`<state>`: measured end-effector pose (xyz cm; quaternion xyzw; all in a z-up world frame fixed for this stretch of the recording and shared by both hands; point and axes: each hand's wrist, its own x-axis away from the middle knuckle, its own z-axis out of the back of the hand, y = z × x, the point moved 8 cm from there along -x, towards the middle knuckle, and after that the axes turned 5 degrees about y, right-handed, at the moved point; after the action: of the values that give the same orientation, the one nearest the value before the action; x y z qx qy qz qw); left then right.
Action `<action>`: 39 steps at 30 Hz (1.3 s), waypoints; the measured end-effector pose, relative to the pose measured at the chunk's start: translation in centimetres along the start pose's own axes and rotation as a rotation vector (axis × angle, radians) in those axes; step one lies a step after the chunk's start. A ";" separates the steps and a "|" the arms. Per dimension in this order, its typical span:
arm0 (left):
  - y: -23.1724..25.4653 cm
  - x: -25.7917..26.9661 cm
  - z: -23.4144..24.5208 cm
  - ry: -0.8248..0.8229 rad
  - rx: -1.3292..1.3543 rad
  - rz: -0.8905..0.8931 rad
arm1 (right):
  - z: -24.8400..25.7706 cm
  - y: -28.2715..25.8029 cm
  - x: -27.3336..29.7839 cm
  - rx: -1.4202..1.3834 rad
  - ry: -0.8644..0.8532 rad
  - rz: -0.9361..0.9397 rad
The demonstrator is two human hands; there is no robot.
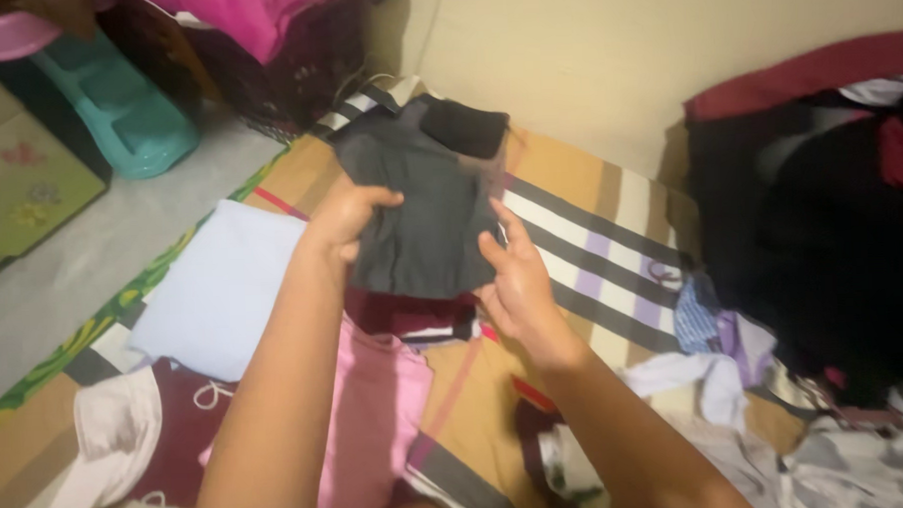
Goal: The person sits on a bed and folds various garments one by one, including a dark gray top, a light purple floral top, a black long-sleeved shirt, and a dark blue top. The folded items are stacked on the bed.
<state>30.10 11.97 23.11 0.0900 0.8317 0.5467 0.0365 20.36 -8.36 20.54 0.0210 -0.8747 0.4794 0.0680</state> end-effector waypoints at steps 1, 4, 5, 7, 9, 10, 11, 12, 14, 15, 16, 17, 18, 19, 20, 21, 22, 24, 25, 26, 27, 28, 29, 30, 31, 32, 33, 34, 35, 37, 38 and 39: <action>-0.2 -0.9 1.2 0.007 0.037 0.036 | -0.7 0.8 -1.2 -0.055 -0.020 -0.004; -3.7 -2.9 5.0 0.134 0.057 0.216 | 0.6 6.2 -4.3 0.039 0.166 -0.171; -6.5 -2.1 7.0 0.250 0.000 0.321 | 2.0 8.4 -4.8 0.113 0.268 -0.255; -11.8 -0.1 9.6 0.327 -0.210 0.355 | 3.5 13.4 -4.7 0.168 0.182 -0.427; -16.7 1.7 12.2 0.404 -0.421 0.391 | 6.8 16.6 -5.0 0.251 0.254 -0.461; -17.9 1.9 13.4 0.467 -0.401 0.324 | 8.3 18.1 -5.2 0.293 0.288 -0.481; -18.9 2.0 14.5 0.530 -0.382 0.257 | 9.1 18.8 -6.1 0.337 0.276 -0.429; -19.8 2.4 15.4 0.589 -0.362 0.193 | 9.9 19.4 -6.8 0.381 0.267 -0.379; -19.4 2.7 16.1 0.610 -0.414 -0.034 | 11.0 20.1 -7.4 0.401 0.254 -0.302; -18.8 3.1 15.9 0.618 -0.437 -0.149 | 11.4 20.2 -7.3 0.379 0.249 -0.275; -18.3 3.1 15.8 0.633 -0.567 -0.147 | 11.3 19.9 -7.5 0.353 0.243 -0.241; -17.9 3.5 15.5 0.647 -0.697 -0.146 | 11.4 20.0 -7.3 0.371 0.242 -0.282; -17.6 4.3 14.8 0.654 -0.830 -0.139 | 11.6 20.2 -6.5 0.387 0.247 -0.328; -17.6 4.7 14.4 0.669 -0.874 -0.060 | 11.7 20.3 -5.6 0.402 0.252 -0.373; -17.4 5.2 13.9 0.682 -0.917 0.014 | 11.6 19.9 -5.0 0.410 0.240 -0.380; -17.2 5.8 13.1 0.694 -0.961 0.089 | 11.5 19.4 -4.4 0.417 0.228 -0.387; -15.9 6.5 11.8 0.714 -1.023 0.014 | 11.4 18.9 -3.7 0.422 0.219 -0.395; -13.2 7.7 8.5 0.748 -1.142 -0.147 | 11.8 17.6 -2.8 0.473 0.191 -0.398; -12.1 8.4 6.4 0.744 -1.247 -0.233 | 12.3 16.9 -2.3 0.497 0.178 -0.396; -11.2 9.2 4.0 0.736 -1.348 -0.327 | 12.8 16.1 -2.0 0.484 0.148 -0.356; -10.4 10.0 1.6 0.727 -1.445 -0.424 | 13.4 15.5 -1.5 0.472 0.119 -0.315; -10.4 10.5 -0.7 0.653 -1.460 -0.468 | 14.5 15.0 -0.9 0.461 0.095 -0.272; -10.6 11.0 -2.9 0.580 -1.474 -0.511 | 16.1 14.7 -0.3 0.444 0.127 -0.272; -10.9 11.5 -5.3 0.504 -1.484 -0.555 | 18.0 14.5 0.5 0.427 0.160 -0.272; -11.5 11.7 -7.6 0.433 -1.460 -0.574 | 19.9 14.3 1.2 0.409 0.194 -0.271; -12.0 12.0 -9.7 0.368 -1.435 -0.591 | 22.0 13.7 1.9 0.434 0.208 -0.257; -12.5 12.2 -11.7 0.302 -1.409 -0.607 | 24.5 12.6 2.8 0.460 0.223 -0.243; -13.1 12.4 -13.6 0.243 -1.410 -0.603 | 27.1 11.3 3.8 0.486 0.236 -0.229; -13.7 12.5 -15.4 0.184 -1.412 -0.598 | 29.1 8.9 4.5 0.441 0.182 -0.124; -14.4 12.4 -18.6 0.093 -1.417 -0.587 | 33.5 2.6 6.5 0.667 0.224 0.165; -14.7 12.4 -19.9 0.059 -1.415 -0.576 | 35.9 -1.4 8.2 0.943 0.330 0.341; -15.1 12.2 -21.3 0.025 -1.413 -0.565 | 39.6 -4.3 9.9 0.935 0.492 0.284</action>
<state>13.04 -10.77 18.30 -0.1773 0.2757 0.9201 0.2145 7.09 -43.69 4.47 -0.1822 -0.5208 0.8124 0.1886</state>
